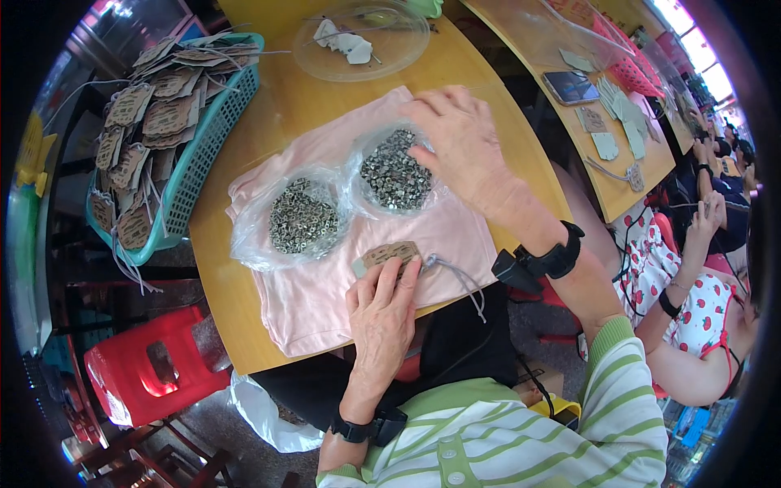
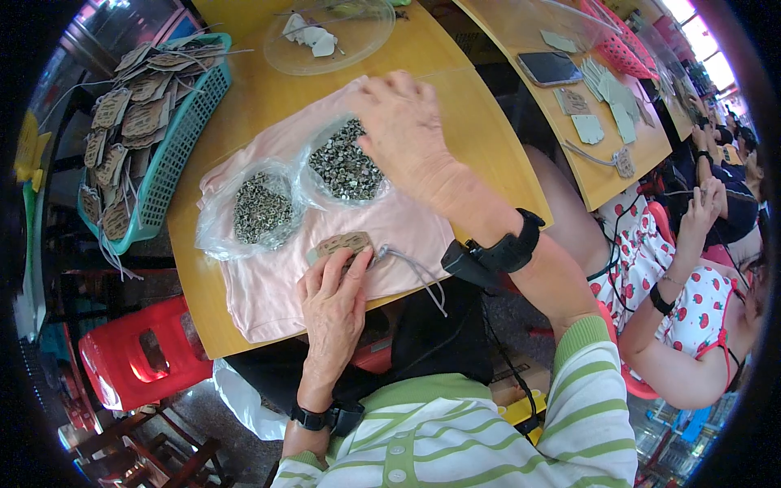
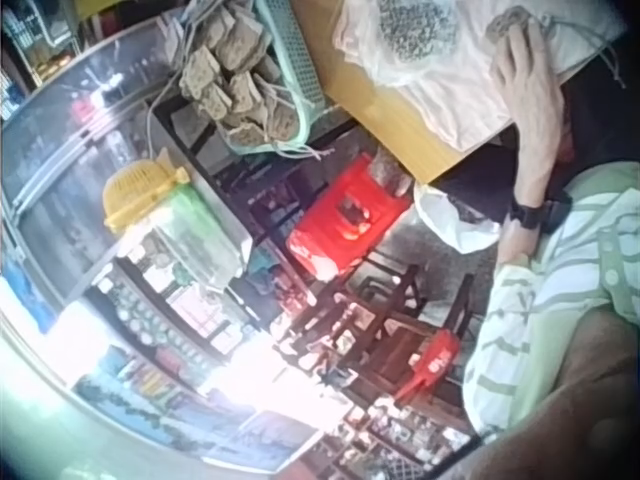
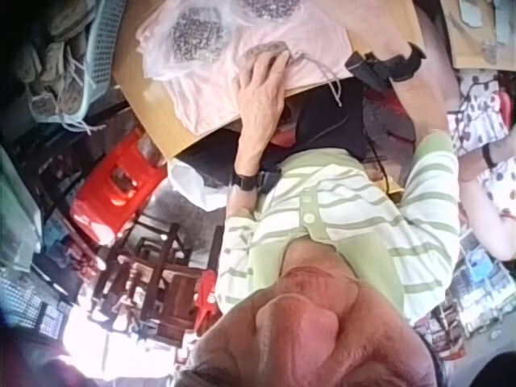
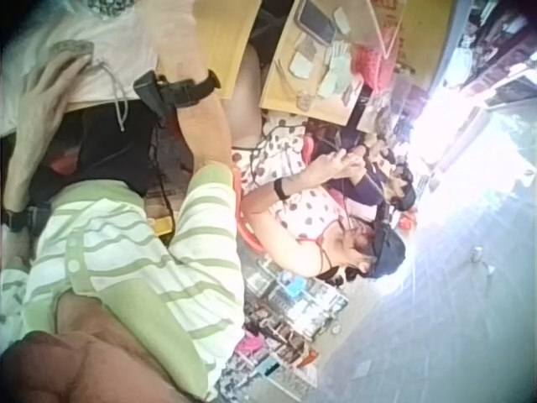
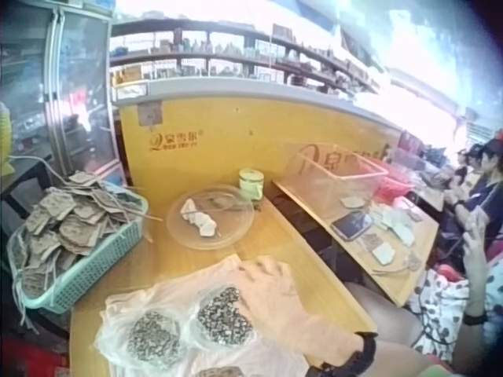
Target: Assembling metal rings onto cardboard product tags.
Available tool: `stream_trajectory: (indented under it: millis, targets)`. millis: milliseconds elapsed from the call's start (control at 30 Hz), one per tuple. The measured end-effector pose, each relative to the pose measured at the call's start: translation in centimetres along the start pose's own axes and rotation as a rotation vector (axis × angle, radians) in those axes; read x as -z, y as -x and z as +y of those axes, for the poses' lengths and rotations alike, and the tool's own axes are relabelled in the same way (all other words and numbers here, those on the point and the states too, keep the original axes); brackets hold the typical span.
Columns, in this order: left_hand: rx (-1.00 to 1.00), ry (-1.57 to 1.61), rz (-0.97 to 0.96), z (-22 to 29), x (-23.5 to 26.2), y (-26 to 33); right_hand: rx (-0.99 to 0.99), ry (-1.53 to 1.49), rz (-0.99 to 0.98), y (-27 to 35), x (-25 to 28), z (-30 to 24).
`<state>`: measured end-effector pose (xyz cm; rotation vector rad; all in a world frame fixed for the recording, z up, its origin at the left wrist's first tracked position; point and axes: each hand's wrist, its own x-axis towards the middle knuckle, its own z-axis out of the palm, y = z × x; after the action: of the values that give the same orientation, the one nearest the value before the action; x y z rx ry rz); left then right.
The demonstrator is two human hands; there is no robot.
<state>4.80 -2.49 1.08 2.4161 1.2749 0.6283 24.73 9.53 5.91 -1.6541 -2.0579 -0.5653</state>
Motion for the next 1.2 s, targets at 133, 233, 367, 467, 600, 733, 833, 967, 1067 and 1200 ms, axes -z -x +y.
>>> stream_trajectory:
  millis: [133, 233, 367, 467, 600, 733, 833, 967, 1067, 1200]
  targets:
    - [0.000, -0.009, 0.011, -0.3, -0.2, 0.1, 0.233, -0.517, -0.093, -0.8, -0.5, -3.0]
    - [-0.001, 0.003, 0.008, -0.1, -0.1, 0.1, 0.213, -0.876, -0.274, -0.8, -2.4, -2.8]
    - [0.042, 0.062, 0.027, 0.0, 0.0, 0.1, 0.105, -0.937, -0.463, -1.8, -1.9, -2.3]
    - [0.039, 0.082, 0.015, 0.0, 0.1, 0.0, 0.006, -0.797, -0.394, -1.9, -1.6, -2.2]
    - [0.019, 0.041, 0.018, -0.4, -0.2, 0.1, 0.040, -0.549, -0.323, -2.1, -3.1, -3.0]
    - [0.006, 0.026, 0.002, -0.2, 0.0, 0.1, 0.029, -0.633, -0.355, -3.4, -4.9, -5.7]
    - [-0.003, 0.028, 0.001, -0.1, -0.2, -0.1, 0.100, -0.818, -0.420, -3.3, -6.3, -5.4]
    - [0.007, 0.032, -0.012, -0.1, -0.1, 0.1, 0.117, -0.947, -0.345, -2.9, -4.7, -5.3]
    - [0.007, 0.026, -0.005, -0.4, 0.1, 0.3, -0.150, -0.975, -0.438, -2.8, -0.6, -4.6]
    - [0.002, 0.029, -0.014, -0.3, 0.1, 0.1, -0.227, -0.821, -0.385, -0.9, 1.1, -2.5]
